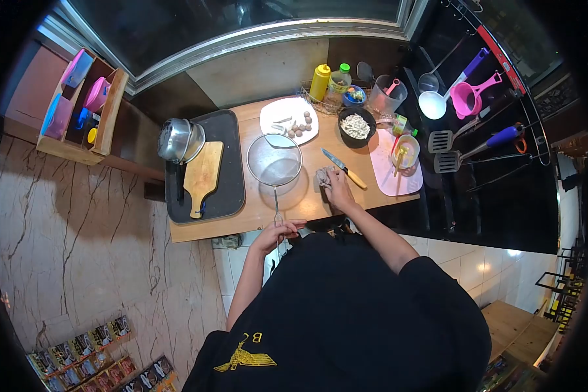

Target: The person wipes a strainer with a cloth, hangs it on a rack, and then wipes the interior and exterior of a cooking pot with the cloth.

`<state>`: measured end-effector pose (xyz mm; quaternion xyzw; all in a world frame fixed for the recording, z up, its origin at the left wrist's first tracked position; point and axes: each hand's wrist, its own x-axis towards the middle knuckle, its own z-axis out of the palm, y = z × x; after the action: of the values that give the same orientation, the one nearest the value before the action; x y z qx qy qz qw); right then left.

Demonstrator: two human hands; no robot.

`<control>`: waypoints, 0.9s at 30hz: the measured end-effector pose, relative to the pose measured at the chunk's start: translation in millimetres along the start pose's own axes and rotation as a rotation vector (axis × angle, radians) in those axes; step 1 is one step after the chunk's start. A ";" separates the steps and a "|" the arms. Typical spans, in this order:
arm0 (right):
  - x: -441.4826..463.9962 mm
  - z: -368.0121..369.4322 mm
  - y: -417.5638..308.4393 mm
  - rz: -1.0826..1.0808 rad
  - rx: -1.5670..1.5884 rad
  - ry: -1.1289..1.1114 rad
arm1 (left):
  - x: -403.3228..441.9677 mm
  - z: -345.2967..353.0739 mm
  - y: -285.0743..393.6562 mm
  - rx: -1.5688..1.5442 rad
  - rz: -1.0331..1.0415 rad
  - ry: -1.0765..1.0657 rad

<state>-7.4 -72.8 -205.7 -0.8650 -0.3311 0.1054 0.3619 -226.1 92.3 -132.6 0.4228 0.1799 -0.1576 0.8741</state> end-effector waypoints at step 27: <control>8.0 -75.4 -65.2 -0.456 0.002 0.007 | 32.1 55.5 51.4 0.018 -0.057 -0.086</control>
<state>-1.8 -75.7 -105.8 -0.7678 -0.5166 0.0183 0.3786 -165.6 74.7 -79.8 0.4181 0.1526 -0.2020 0.8724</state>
